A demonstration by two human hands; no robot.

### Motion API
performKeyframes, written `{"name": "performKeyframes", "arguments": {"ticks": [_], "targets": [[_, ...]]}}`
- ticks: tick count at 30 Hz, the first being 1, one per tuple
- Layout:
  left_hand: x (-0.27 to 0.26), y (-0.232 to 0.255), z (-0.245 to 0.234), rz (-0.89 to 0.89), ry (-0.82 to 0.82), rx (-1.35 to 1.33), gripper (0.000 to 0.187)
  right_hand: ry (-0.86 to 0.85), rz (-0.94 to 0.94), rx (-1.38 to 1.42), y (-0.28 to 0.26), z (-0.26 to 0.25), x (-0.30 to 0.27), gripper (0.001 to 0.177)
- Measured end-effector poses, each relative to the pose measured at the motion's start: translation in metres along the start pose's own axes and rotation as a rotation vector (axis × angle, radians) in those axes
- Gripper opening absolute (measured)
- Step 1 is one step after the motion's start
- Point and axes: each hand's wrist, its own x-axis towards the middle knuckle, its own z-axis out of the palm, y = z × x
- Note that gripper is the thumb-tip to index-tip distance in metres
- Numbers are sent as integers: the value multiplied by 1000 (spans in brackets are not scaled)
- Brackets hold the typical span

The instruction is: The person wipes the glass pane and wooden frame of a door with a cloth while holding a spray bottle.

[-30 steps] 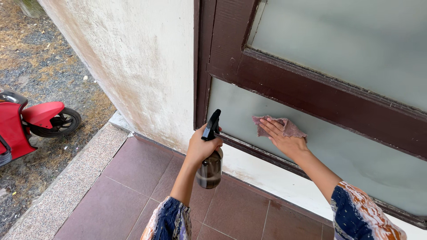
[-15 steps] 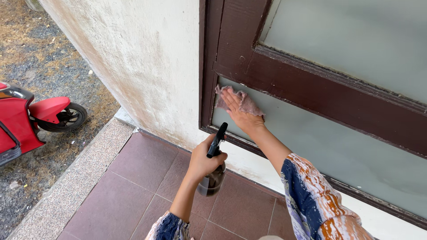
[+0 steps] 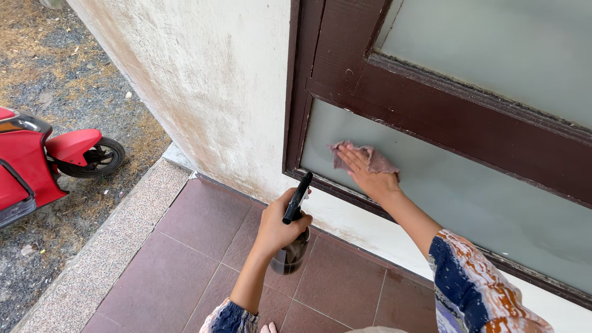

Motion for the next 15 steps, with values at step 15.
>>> {"name": "performKeyframes", "arguments": {"ticks": [15], "targets": [[0,0,1,2,6,42,54,93,97,99,10,-37,94,69]]}}
